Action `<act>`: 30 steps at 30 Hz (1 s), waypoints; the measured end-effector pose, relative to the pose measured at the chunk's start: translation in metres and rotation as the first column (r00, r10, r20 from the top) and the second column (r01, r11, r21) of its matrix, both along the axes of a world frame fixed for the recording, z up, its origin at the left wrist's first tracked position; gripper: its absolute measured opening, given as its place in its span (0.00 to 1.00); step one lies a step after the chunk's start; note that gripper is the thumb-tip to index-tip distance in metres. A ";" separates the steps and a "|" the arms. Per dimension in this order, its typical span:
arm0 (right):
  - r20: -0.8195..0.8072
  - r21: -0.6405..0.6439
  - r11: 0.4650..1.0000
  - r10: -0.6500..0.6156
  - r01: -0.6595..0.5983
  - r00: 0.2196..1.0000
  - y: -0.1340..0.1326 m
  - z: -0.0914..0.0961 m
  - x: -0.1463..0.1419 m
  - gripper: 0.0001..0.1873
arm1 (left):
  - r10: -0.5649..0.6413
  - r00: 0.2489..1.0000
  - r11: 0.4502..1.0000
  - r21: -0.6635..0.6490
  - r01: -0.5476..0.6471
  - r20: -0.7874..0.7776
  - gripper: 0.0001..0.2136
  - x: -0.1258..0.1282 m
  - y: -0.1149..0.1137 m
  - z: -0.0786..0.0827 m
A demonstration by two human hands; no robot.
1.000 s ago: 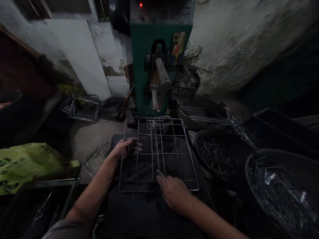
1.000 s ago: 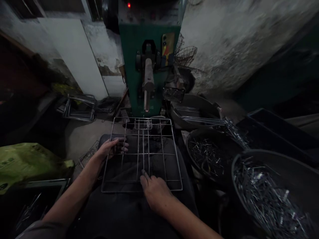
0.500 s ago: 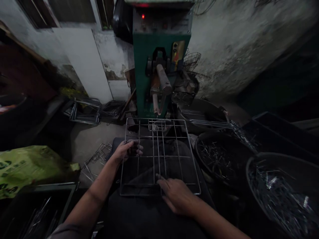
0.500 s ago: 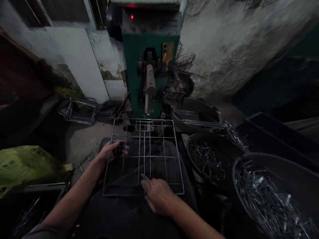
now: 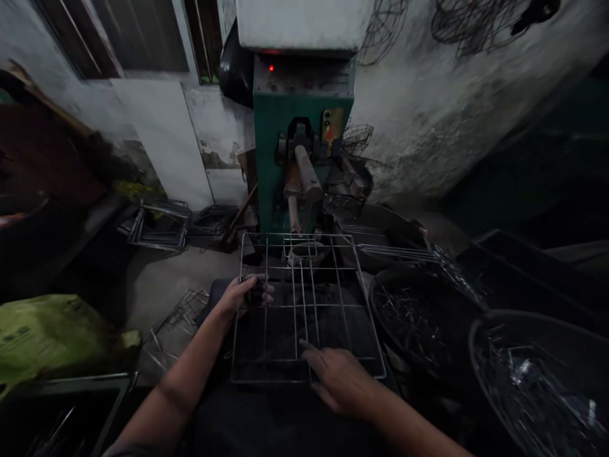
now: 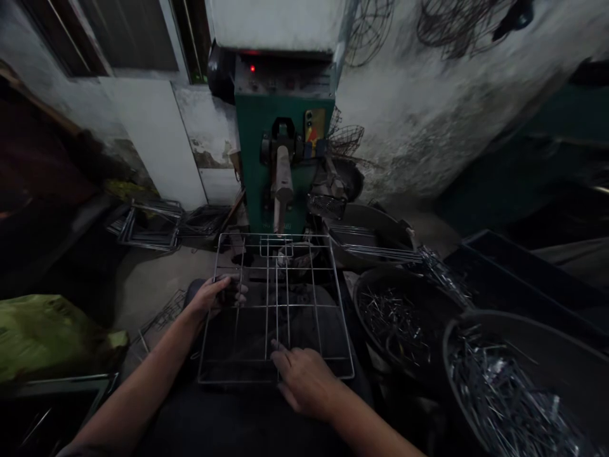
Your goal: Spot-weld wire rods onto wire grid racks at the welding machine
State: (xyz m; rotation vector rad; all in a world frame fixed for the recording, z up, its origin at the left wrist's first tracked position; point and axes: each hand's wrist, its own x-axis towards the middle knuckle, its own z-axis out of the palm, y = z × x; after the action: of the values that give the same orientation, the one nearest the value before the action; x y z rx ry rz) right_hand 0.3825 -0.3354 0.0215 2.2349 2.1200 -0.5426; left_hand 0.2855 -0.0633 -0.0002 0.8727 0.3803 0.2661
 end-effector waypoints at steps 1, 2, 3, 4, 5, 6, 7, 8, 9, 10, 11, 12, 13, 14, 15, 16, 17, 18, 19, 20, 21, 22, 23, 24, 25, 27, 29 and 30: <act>0.007 -0.015 1.000 0.004 -0.004 1.000 0.001 0.000 0.000 0.25 | -0.002 1.000 1.000 -0.008 0.002 -0.006 0.16 0.000 0.000 0.000; 0.012 -0.030 1.000 0.007 -0.007 1.000 0.001 0.000 0.000 0.25 | -0.002 1.000 1.000 -0.017 0.002 -0.010 0.17 0.000 -0.001 0.001; 0.014 -0.042 0.999 0.011 -0.011 1.000 0.002 0.001 0.001 0.25 | -0.003 1.000 1.000 -0.027 0.002 -0.013 0.17 -0.001 -0.001 0.001; 0.014 -0.048 0.999 0.014 -0.014 1.000 0.002 0.002 0.001 0.25 | -0.004 1.000 0.999 -0.037 0.004 -0.015 0.18 -0.001 -0.002 0.001; 0.010 -0.049 0.999 0.017 -0.017 1.000 0.002 0.003 0.001 0.25 | -0.005 1.000 0.999 -0.043 0.004 -0.017 0.18 -0.001 -0.002 0.001; 0.002 -0.047 0.999 0.022 -0.022 1.000 0.001 0.004 0.001 0.25 | -0.004 1.000 0.999 -0.047 0.003 -0.021 0.19 -0.002 -0.003 0.000; -0.007 -0.041 0.999 0.029 -0.029 1.000 0.001 0.005 0.001 0.26 | -0.003 1.000 0.999 -0.049 0.002 -0.026 0.19 -0.002 -0.003 -0.001; -0.014 -0.032 0.999 0.035 -0.035 0.999 0.000 0.006 0.001 0.27 | -0.003 0.999 0.999 -0.049 0.001 -0.032 0.19 -0.002 -0.003 -0.001; -0.018 -0.022 0.999 0.040 -0.041 0.999 0.000 0.007 0.001 0.27 | 0.000 0.999 0.999 -0.045 -0.002 -0.036 0.18 -0.002 -0.003 -0.002; -0.016 -0.015 0.999 0.046 -0.046 0.999 -0.001 0.008 0.001 0.27 | 0.003 0.999 0.999 -0.040 -0.005 -0.038 0.18 -0.002 -0.002 -0.002; -0.006 -0.011 0.999 0.048 -0.048 0.999 -0.001 0.009 0.002 0.27 | 0.007 0.999 0.999 -0.033 -0.009 -0.035 0.18 -0.001 -0.002 -0.002; 0.008 -0.010 0.999 0.049 -0.049 0.999 0.000 0.009 0.003 0.27 | 0.010 1.000 1.000 -0.028 -0.011 -0.028 0.17 0.000 -0.001 -0.001; 0.021 -0.012 0.999 0.047 -0.047 0.999 0.001 0.010 0.005 0.26 | 0.012 1.000 1.000 -0.023 -0.013 -0.018 0.17 0.002 0.000 0.000; 0.029 -0.015 0.999 0.047 -0.046 0.998 0.002 0.011 0.007 0.26 | 0.016 1.000 1.000 -0.019 -0.016 -0.009 0.17 0.004 0.002 0.002; 0.035 -0.016 0.999 0.045 -0.044 0.998 0.003 0.012 0.008 0.26 | 0.018 1.000 1.000 -0.016 -0.018 -0.002 0.17 0.007 0.003 0.004; 0.039 -0.020 0.999 0.041 -0.040 0.998 0.005 0.014 0.010 0.26 | 0.017 1.000 1.000 -0.012 -0.017 0.003 0.17 0.010 0.005 0.006; 0.041 -0.022 0.999 0.035 -0.034 0.999 0.007 0.015 0.012 0.26 | 0.014 1.000 1.000 -0.005 -0.014 0.004 0.17 0.013 0.006 0.008; 0.045 -0.022 0.999 0.028 -0.027 0.999 0.009 0.016 0.014 0.26 | 0.012 1.000 1.000 0.005 -0.012 0.003 0.17 0.016 0.008 0.009; 0.053 -0.018 1.000 0.018 -0.017 0.998 0.011 0.017 0.016 0.25 | 0.012 1.000 1.000 0.017 -0.012 0.002 0.17 0.019 0.010 0.010; 0.062 -0.016 1.000 0.008 -0.007 0.998 0.013 0.018 0.017 0.24 | 0.009 1.000 1.000 0.025 -0.009 -0.001 0.17 0.022 0.011 0.011; 0.070 -0.015 1.000 -0.004 0.006 0.998 0.015 0.019 0.019 0.23 | 0.009 1.000 1.000 0.030 -0.009 -0.002 0.17 0.025 0.013 0.012; 0.078 -0.015 1.000 -0.018 0.019 0.997 0.017 0.020 0.020 0.23 | 0.009 1.000 0.999 0.032 -0.009 -0.003 0.17 0.027 0.014 0.012; 0.087 -0.016 0.999 -0.028 0.030 0.996 0.018 0.021 0.021 0.22 | 0.006 1.000 0.999 0.032 -0.006 -0.004 0.18 0.030 0.015 0.012; 0.093 -0.020 0.999 -0.034 0.036 0.995 0.020 0.022 0.023 0.21 | 0.005 1.000 1.000 0.029 -0.005 -0.005 0.18 0.032 0.017 0.012; 0.099 -0.025 0.999 -0.034 0.036 0.995 0.022 0.024 0.025 0.21 | 0.004 1.000 1.000 0.028 -0.003 -0.004 0.19 0.034 0.018 0.012; 0.113 -0.025 0.999 -0.025 0.028 0.993 0.025 0.025 0.028 0.22 | 0.006 1.000 1.000 0.027 -0.006 0.004 0.19 0.038 0.021 0.011; 0.124 -0.024 1.000 -0.014 0.017 0.992 0.028 0.026 0.032 0.22 | 0.010 1.000 1.000 0.025 -0.010 0.009 0.18 0.041 0.024 0.010; 0.126 -0.024 1.000 -0.011 0.014 0.992 0.029 0.027 0.034 0.21 | 0.009 1.000 1.000 0.023 -0.010 0.008 0.18 0.042 0.026 0.009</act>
State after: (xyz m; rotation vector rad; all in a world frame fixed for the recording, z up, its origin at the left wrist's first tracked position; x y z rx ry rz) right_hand 0.4165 -0.3062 0.0480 2.2074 2.0291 -0.4137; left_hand 0.3272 -0.0373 0.0092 0.8922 0.3744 0.2832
